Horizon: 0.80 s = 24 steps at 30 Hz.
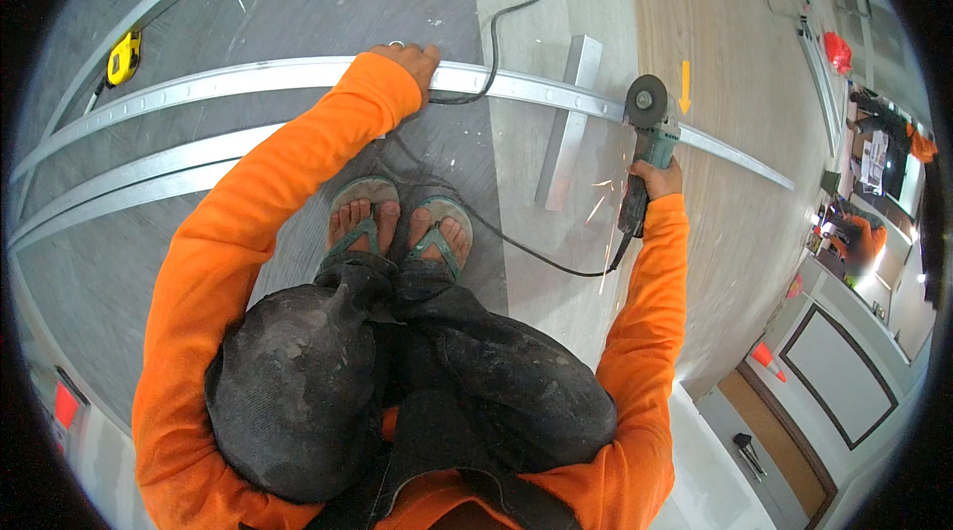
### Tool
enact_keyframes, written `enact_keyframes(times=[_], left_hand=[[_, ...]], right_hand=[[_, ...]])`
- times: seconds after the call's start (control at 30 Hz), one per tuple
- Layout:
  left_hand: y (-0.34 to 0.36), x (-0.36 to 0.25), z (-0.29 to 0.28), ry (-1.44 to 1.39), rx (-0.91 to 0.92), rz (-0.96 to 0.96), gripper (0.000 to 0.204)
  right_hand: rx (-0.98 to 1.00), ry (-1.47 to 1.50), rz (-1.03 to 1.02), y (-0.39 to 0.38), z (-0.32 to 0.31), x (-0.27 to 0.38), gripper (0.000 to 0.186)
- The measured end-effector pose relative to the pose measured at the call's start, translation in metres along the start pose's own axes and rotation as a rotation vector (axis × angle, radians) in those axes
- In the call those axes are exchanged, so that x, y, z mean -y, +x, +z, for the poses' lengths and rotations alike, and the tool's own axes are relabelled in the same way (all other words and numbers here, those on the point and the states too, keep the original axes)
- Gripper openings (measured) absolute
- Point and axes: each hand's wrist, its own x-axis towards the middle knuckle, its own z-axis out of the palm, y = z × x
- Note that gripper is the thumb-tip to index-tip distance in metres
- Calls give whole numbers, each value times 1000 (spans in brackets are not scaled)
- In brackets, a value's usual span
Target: The person measures and marks metal profiles with a tape measure and marker, then uses an angle grinder to cut the profiles to length. The person repeatedly positions the profiles, marks cut lines, and cuts them, producing multiple cut pieces.
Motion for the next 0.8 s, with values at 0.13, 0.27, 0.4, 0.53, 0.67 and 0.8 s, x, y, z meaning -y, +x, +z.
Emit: enact_keyframes(times=[0.13, 0.27, 0.4, 0.53, 0.67, 0.8], left_hand=[[-1, -1, -1, 1, 7, -15, 33], [-2, -2, -2, -2, 6, -5, 32], [0, 1, 3, -8, -15, -19, 31], [0, 1, 5, -19, -37, -14, 31], [-1, 2, 4, -19, -36, -21, 31], [4, -4, 3, -15, -52, 15, 31]], right_hand=[[29, 58, -10, 3, 1, -3, 53], [9, 48, -63, 9, -2, -12, 53], [-24, 14, -13, 4, 3, -6, 52], [-10, 63, -7, -4, 3, 2, 53], [-25, 20, -3, -2, 6, 5, 49], [17, 350, 13, 25, -6, -46, 49]])
